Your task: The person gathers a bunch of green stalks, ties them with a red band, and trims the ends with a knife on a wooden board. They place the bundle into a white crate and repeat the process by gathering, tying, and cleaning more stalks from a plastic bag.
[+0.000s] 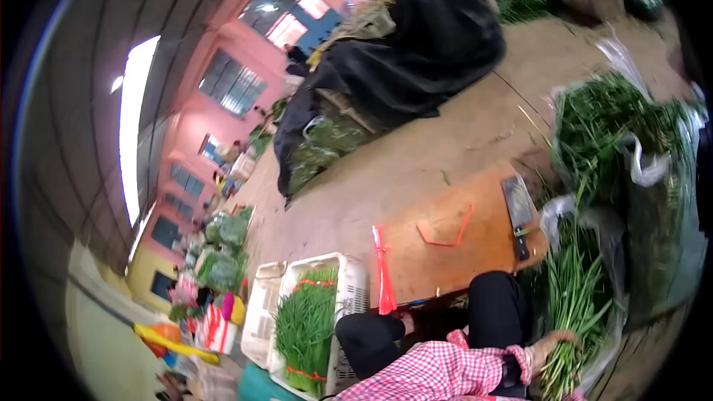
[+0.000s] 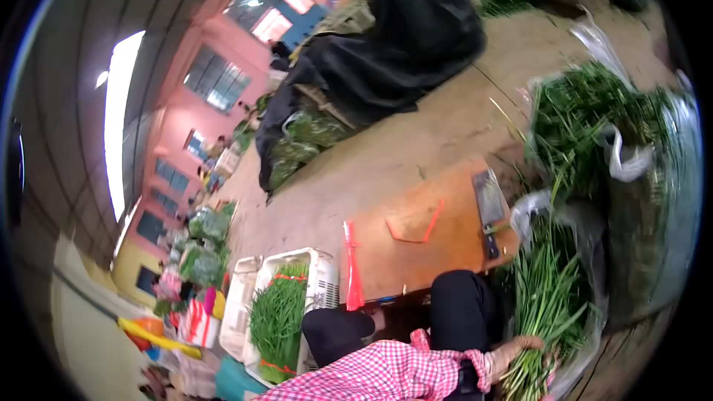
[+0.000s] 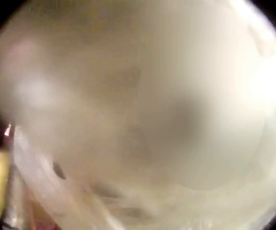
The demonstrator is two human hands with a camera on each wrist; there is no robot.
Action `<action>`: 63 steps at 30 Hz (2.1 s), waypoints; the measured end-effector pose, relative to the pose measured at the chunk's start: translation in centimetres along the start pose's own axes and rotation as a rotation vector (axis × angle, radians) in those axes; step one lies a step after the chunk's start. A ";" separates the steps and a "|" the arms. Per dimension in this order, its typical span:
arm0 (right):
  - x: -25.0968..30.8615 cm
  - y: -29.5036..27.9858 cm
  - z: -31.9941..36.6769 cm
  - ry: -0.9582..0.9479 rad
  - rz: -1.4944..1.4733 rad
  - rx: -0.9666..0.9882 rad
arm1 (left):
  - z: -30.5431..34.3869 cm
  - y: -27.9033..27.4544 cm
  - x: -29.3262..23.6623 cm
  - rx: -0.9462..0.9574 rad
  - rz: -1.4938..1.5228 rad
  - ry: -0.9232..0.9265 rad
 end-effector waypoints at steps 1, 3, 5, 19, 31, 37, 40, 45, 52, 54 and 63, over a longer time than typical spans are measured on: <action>0.3 0.1 0.0 -0.005 0.023 0.007 | 3.1 2.8 -0.9 -0.083 0.099 -0.179; 0.4 0.5 -0.7 0.005 0.043 0.027 | 2.0 2.0 -1.9 0.009 0.227 -0.169; 0.1 1.1 -0.7 0.009 0.047 0.036 | 3.7 5.6 -3.4 0.038 0.293 -0.163; -11.9 0.1 9.4 0.550 -1.126 0.069 | 1.7 3.0 -6.5 0.302 0.143 -0.336; 3.0 -15.7 8.1 -0.144 -1.708 0.289 | 6.8 5.1 -10.5 0.572 -0.394 -0.213; 10.1 -22.0 4.0 -0.304 -2.161 0.331 | 11.1 3.9 -16.2 0.766 -0.760 -0.149; 14.6 -24.9 3.5 -0.292 -2.027 0.327 | 12.6 2.9 -20.3 0.672 -0.986 0.088; 21.7 -28.4 2.2 -0.427 -1.747 0.147 | 16.6 2.6 -25.9 0.450 -0.884 0.428; 30.8 -33.3 0.1 -0.656 -1.469 0.155 | 19.8 2.8 -36.2 0.508 -0.874 1.136; 32.6 -33.5 -1.5 -0.659 -1.513 0.241 | 20.6 3.6 -38.9 0.633 -0.956 1.352; 35.2 -28.5 -9.1 -0.777 -1.195 0.206 | 12.4 -4.4 -42.6 0.623 -0.486 1.034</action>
Point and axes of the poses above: each hand's wrist, its own z-axis away from the middle knuckle, its own y-axis out of the palm, x = y × z, the point moved 7 cm from there along -z, towards the middle knuckle, and after that the axes turned 15 degrees about y, right-handed, at the moved point
